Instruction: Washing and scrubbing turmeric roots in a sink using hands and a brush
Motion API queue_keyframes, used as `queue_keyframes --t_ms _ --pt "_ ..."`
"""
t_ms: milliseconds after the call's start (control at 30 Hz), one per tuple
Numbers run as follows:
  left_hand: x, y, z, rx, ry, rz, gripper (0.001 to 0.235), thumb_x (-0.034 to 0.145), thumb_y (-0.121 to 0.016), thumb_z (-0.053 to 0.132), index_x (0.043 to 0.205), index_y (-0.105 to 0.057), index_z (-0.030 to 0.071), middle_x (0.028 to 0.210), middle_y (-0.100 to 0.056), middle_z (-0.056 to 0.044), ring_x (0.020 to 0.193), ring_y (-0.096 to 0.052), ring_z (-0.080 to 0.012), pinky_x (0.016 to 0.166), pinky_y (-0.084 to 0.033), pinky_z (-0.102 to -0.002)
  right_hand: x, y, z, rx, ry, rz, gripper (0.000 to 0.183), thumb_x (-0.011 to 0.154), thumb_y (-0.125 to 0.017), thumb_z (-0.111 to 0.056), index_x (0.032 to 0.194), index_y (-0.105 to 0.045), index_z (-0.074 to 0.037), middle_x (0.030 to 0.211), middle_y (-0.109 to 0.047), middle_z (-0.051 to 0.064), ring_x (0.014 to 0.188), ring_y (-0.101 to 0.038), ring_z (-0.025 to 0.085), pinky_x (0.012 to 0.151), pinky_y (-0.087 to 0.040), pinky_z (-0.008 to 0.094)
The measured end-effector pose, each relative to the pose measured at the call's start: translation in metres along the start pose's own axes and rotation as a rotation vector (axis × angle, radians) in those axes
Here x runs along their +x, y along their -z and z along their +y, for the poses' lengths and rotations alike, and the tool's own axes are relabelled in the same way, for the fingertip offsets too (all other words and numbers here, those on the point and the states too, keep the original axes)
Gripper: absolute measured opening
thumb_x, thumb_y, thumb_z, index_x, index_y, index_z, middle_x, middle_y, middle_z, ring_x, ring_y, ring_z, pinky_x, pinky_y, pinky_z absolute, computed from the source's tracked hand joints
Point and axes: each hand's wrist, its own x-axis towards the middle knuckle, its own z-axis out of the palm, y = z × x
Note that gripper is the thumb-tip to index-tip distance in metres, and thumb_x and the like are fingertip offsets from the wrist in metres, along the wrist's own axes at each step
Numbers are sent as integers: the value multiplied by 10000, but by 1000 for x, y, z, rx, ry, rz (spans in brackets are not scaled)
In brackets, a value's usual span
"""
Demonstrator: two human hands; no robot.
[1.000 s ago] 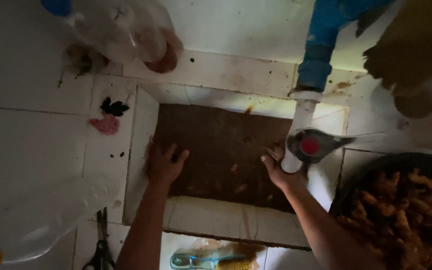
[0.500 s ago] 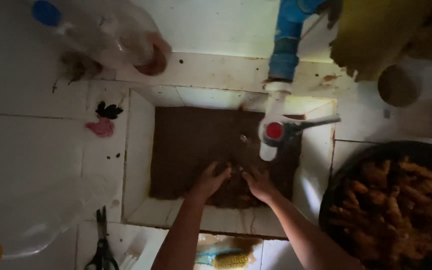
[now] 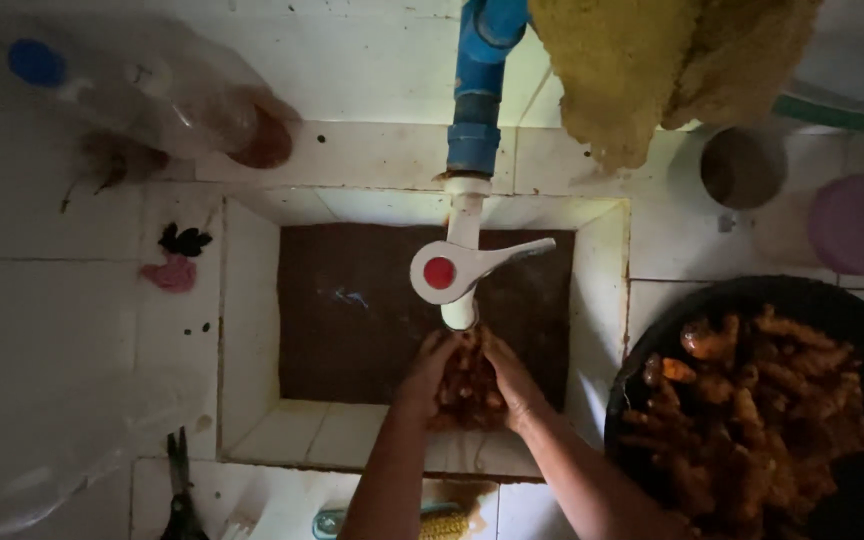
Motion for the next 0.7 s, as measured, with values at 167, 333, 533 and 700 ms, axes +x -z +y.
queue_keyframes --t_ms 167,333,533,700 --pt "-109 -30 152 25 325 196 698 1088 -493 454 1693 -198 268 1691 -319 157 1508 -244 27 1193 -289 -96 -34 -29 -65 87 12 45 687 995 -572 -476 1581 -371 -180 1678 -251 195 1516 -247 483 1144 -185 741" --pt "47 8 133 7 64 -73 618 1105 -331 333 1686 -208 160 1722 -264 -24 1569 -242 -140 1276 -241 -209 -32 -27 -114 101 285 6 545 1019 -566 -419 1506 -494 -185 1569 -385 149 1423 -383 387 1145 -298 629" --pt "287 20 66 980 -876 1194 561 1056 -416 263 1590 -277 159 1517 -428 -65 1389 -420 -158 1094 -405 -318 5 0 -114 -145 762 48 369 1071 -595 -303 1362 -606 -76 1406 -325 107 1353 -340 284 1196 -291 537" --pt "228 39 30 732 -1253 1366 527 967 -567 225 1462 -402 144 1351 -555 -116 1222 -550 -232 944 -499 -456 3 -20 -108 -203 916 55 408 1015 -687 -323 1296 -644 -30 1420 -352 141 1353 -382 334 1183 -321 546"
